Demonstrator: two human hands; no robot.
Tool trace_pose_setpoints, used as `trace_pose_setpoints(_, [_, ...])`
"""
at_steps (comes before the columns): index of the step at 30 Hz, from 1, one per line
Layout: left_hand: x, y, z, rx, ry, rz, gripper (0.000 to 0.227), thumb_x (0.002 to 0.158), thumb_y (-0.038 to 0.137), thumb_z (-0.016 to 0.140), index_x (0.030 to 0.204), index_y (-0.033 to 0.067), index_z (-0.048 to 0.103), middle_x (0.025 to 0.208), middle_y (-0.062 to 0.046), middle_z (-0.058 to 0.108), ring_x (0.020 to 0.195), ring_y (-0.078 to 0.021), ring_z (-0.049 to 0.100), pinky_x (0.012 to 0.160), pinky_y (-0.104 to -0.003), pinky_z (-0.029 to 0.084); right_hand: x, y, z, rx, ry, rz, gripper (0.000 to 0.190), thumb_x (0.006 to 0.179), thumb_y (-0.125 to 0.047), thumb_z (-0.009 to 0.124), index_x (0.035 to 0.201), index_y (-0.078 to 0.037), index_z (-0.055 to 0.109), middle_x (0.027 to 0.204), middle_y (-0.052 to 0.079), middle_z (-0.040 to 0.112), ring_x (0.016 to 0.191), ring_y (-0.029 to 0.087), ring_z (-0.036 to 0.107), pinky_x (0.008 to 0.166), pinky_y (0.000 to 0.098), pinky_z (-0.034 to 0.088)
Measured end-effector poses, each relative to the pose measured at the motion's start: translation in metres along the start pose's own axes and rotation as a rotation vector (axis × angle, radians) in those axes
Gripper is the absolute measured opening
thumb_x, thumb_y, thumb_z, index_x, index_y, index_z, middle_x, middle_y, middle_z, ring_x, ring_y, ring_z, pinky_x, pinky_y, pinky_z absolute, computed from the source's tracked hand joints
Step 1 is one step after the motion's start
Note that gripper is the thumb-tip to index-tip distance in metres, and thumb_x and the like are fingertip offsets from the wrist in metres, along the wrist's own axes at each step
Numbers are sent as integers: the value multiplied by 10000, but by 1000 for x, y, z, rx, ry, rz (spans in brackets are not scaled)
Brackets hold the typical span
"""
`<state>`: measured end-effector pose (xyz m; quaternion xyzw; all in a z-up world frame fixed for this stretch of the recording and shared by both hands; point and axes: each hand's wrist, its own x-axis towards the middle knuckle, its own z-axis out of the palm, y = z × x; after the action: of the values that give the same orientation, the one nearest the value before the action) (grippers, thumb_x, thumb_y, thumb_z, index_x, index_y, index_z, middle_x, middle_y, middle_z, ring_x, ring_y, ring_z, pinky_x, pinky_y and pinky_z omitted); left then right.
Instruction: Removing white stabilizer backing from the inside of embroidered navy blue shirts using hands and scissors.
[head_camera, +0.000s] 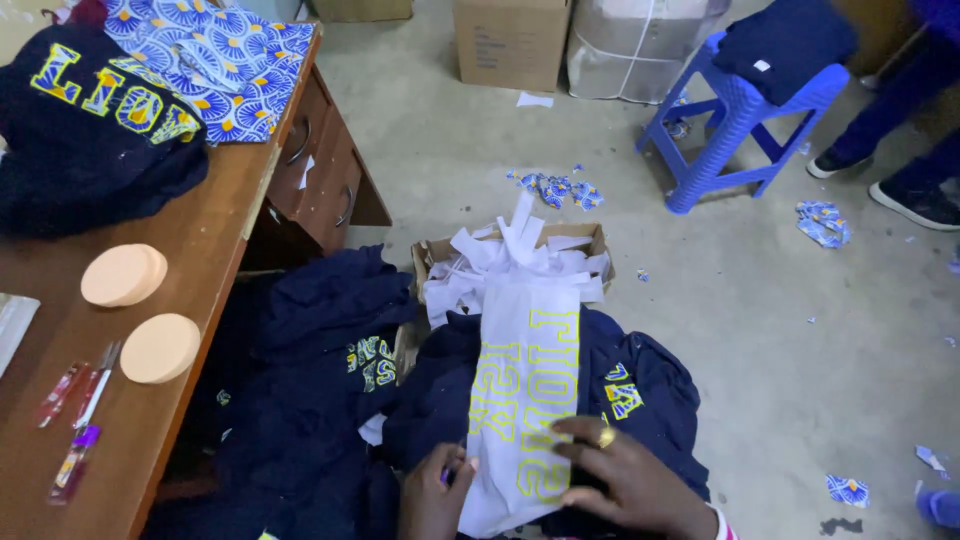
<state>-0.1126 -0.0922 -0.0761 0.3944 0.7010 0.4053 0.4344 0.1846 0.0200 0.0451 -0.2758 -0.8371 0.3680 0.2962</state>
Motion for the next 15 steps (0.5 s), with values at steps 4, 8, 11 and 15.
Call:
trace_pose_setpoints(4, [-4, -19, 4, 351, -57, -96, 448, 808, 369, 844, 1165, 129, 720, 993, -32, 807, 857, -184, 753, 820, -329, 593, 6, -40, 0, -72, -372, -192, 449, 993, -397, 715, 1228, -15, 688, 1404, 171, 611, 1313, 423, 554, 1057, 516, 458])
trace_pose_setpoints(8, [-11, -41, -3, -482, -80, -257, 336, 801, 15, 869, 1085, -118, 745, 829, -165, 704, 696, -225, 623, 672, -338, 535, -12, -21, 9, -124, -302, -139, 516, 864, -163, 810, 1337, -21, 662, 1406, 177, 644, 1296, 403, 584, 1065, 499, 484])
trace_pose_setpoints(11, [-20, 32, -19, -818, -127, -278, 261, 898, 26, 771, 1107, -39, 629, 634, -47, 495, 396, -73, 301, 342, -263, 197, -8, -15, 26, -76, -171, -91, 267, 931, -167, 750, 1176, -74, 699, 1329, 85, 695, 1203, 302, 642, 977, 418, 530])
trace_pose_setpoints(15, [-11, 73, -1, -936, -168, -170, 228, 940, 132, 737, 1093, -28, 677, 624, -11, 539, 400, -66, 349, 360, -260, 274, -8, -11, 32, -171, -53, -70, 198, 870, -188, 797, 1012, -73, 722, 1212, 57, 753, 995, 275, 726, 834, 374, 582])
